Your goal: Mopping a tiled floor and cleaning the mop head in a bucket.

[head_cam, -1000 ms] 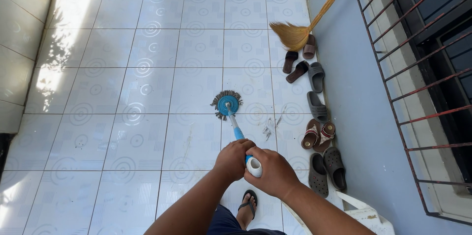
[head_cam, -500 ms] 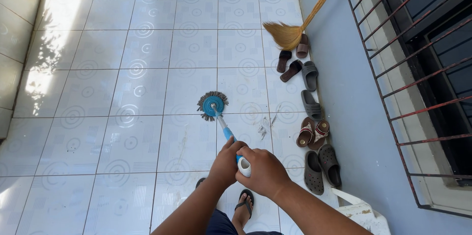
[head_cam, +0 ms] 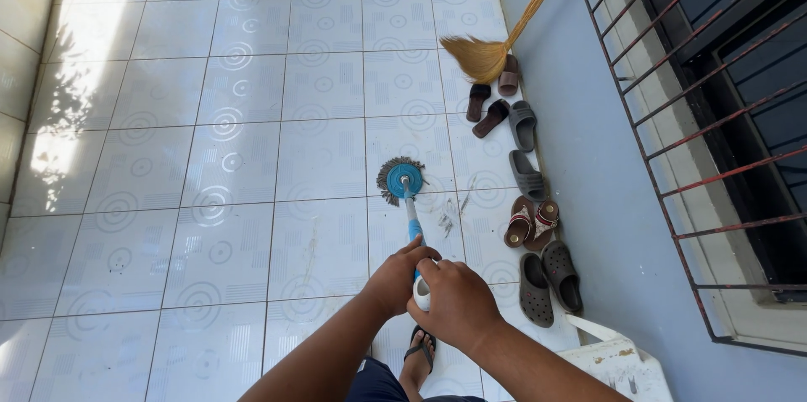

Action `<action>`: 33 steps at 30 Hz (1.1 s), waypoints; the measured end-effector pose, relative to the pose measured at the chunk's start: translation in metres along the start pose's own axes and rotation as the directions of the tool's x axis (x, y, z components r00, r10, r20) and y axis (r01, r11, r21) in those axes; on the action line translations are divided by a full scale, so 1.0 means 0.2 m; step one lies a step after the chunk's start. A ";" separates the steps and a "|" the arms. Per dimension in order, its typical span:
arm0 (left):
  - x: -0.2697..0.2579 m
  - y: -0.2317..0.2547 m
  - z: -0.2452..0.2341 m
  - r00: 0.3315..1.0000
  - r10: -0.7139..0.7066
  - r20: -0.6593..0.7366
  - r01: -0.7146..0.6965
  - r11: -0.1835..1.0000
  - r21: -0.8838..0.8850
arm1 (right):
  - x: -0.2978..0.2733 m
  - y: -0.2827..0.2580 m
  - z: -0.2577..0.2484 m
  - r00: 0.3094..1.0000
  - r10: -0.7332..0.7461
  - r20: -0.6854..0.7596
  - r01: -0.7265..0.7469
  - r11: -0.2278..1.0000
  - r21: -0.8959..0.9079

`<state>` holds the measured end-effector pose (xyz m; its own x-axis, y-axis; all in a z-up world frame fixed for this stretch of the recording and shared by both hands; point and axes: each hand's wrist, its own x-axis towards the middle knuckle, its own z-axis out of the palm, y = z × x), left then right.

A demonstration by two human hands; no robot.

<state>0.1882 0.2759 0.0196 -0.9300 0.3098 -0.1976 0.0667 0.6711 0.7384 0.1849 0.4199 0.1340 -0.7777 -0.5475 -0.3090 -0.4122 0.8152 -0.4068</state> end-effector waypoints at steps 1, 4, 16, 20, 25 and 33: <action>-0.01 0.02 0.00 1.000 0.000 0.000 0.000 1.000 -0.031 | -0.01 0.00 -0.01 1.000 0.004 0.009 -0.004 1.000 -0.010; -0.02 0.11 -0.01 1.000 0.024 0.011 -0.023 0.995 -0.096 | -0.06 0.00 -0.06 0.999 0.041 0.025 -0.041 0.999 -0.010; 0.14 0.11 0.07 0.995 0.087 0.049 -0.088 0.996 0.017 | -0.06 0.08 -0.10 0.987 0.162 0.000 -0.161 0.985 0.058; 0.10 0.25 0.02 0.994 0.078 0.082 -0.072 0.995 -0.067 | -0.13 0.07 -0.15 0.971 0.223 0.086 -0.226 0.974 0.027; 0.17 0.17 0.08 0.989 0.017 0.149 -0.010 0.999 -0.047 | -0.10 0.14 -0.05 0.979 0.198 0.052 -0.200 0.979 0.049; 0.20 0.24 0.06 0.988 0.036 0.148 -0.043 0.998 0.045 | -0.10 0.12 -0.19 0.963 0.260 0.076 -0.263 0.964 0.031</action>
<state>0.1593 0.3289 0.0389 -0.8631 0.4304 -0.2642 0.1230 0.6865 0.7166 0.1731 0.4574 0.1623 -0.8196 -0.3296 -0.4685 -0.1783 0.9240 -0.3382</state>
